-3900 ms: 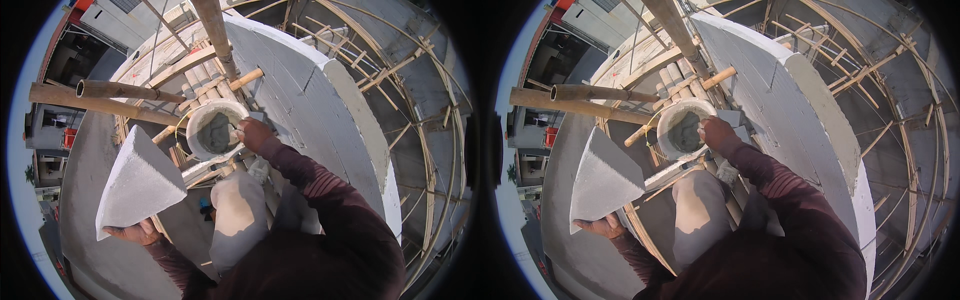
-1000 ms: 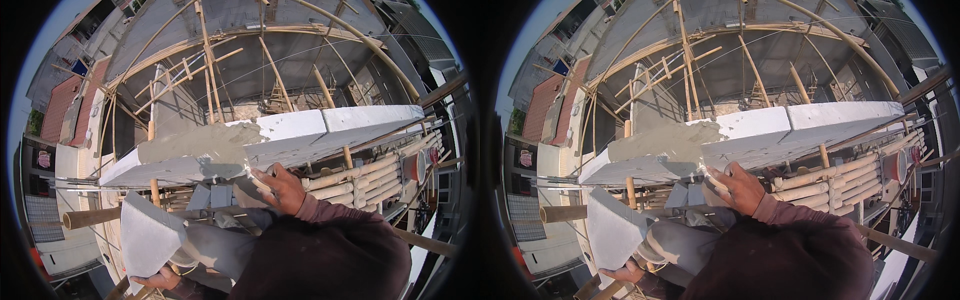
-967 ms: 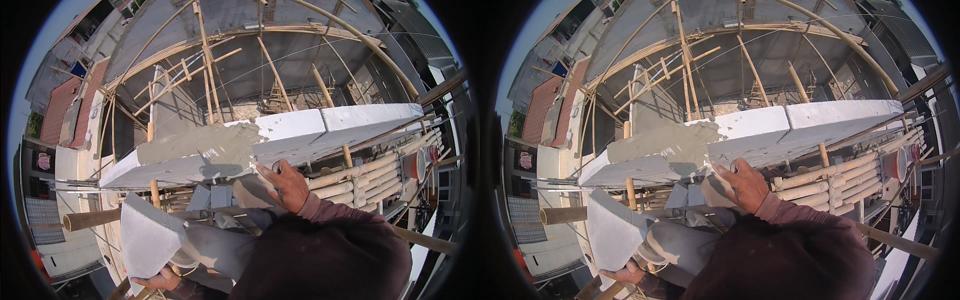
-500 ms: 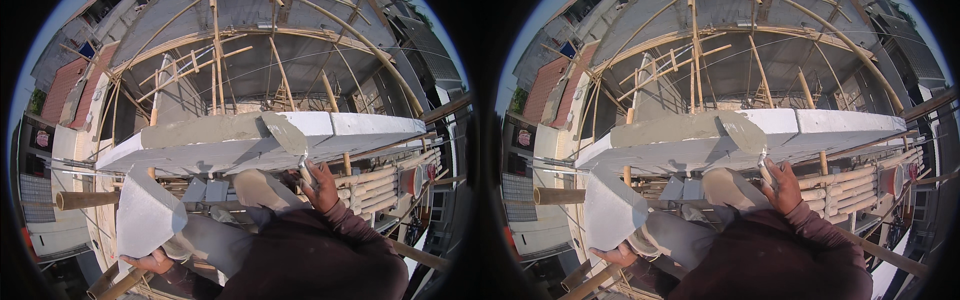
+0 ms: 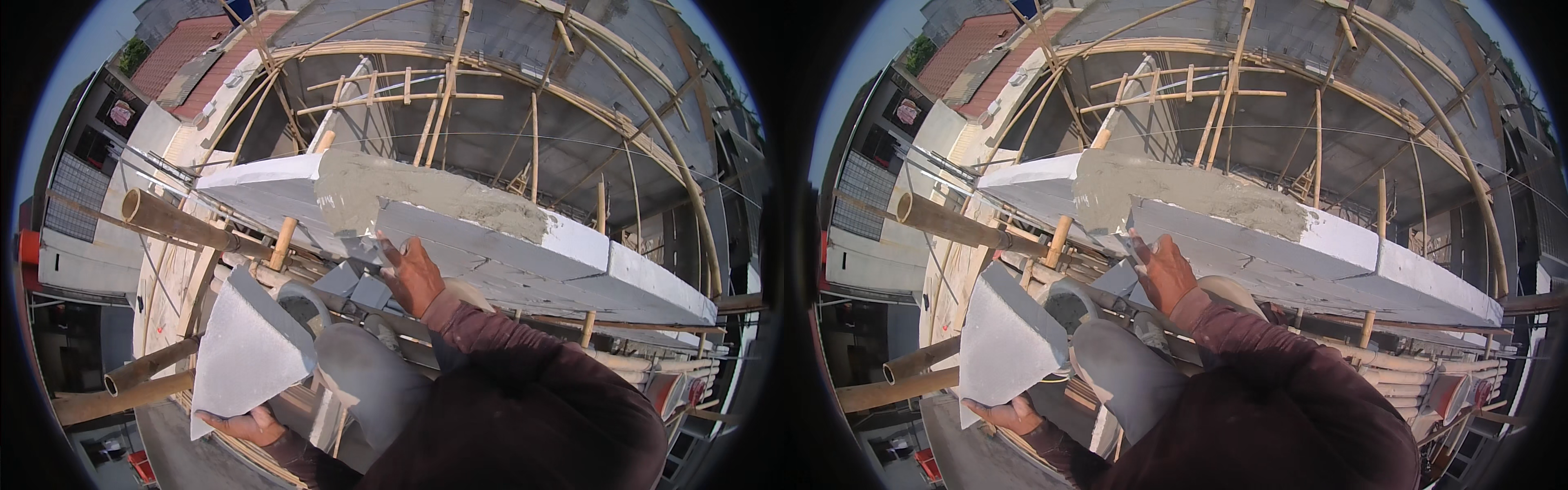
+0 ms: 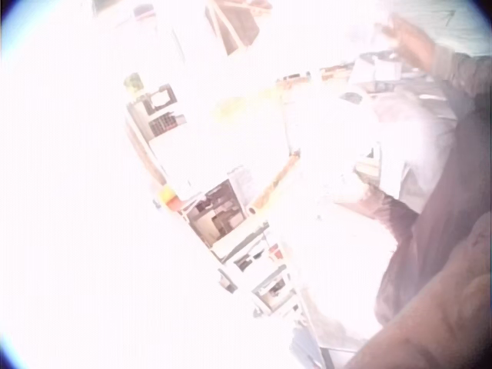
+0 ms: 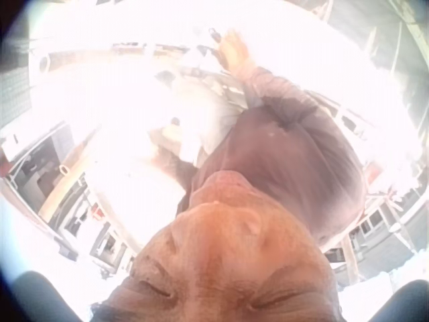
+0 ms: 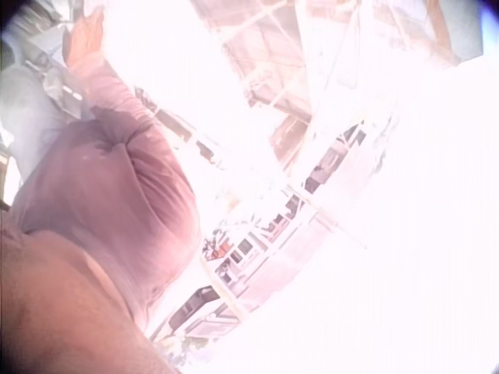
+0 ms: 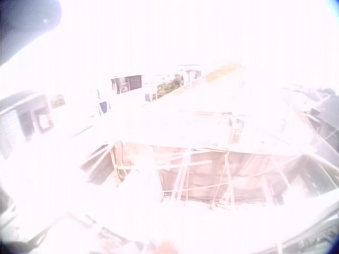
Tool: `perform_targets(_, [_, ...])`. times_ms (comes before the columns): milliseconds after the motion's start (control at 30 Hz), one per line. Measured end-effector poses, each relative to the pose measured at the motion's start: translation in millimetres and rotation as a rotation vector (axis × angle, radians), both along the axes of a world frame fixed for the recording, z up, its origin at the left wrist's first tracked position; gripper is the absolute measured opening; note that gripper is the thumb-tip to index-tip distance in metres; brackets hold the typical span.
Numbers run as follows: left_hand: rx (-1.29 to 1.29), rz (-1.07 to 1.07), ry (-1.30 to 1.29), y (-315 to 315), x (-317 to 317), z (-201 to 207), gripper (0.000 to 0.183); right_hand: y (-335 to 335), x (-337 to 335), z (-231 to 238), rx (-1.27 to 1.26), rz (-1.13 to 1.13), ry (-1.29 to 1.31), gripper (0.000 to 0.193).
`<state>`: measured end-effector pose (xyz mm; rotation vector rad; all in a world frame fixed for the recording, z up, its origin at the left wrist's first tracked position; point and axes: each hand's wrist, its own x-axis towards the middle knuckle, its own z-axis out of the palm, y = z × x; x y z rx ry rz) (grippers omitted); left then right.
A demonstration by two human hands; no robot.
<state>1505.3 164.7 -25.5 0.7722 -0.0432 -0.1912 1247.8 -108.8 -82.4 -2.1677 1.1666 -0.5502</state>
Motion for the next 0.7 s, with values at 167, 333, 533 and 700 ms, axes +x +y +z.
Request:
perform_targets(167, [0.047,0.098,-0.017,49,0,1,0.062,19,44,-18,0.169,0.370,-0.005,0.063])
perform_targets(333, [0.055,0.241,0.032,61,-12,8,0.060,16,114,-71,0.371,0.595,0.044,0.054])
perform_targets(533, [0.956,0.452,-0.705,93,-24,-15,0.085,61,216,-114,0.618,0.719,0.392,0.042])
perform_targets(700, [0.865,0.422,-0.631,70,-25,-9,0.086,60,211,-126,0.461,0.812,0.350,0.054])
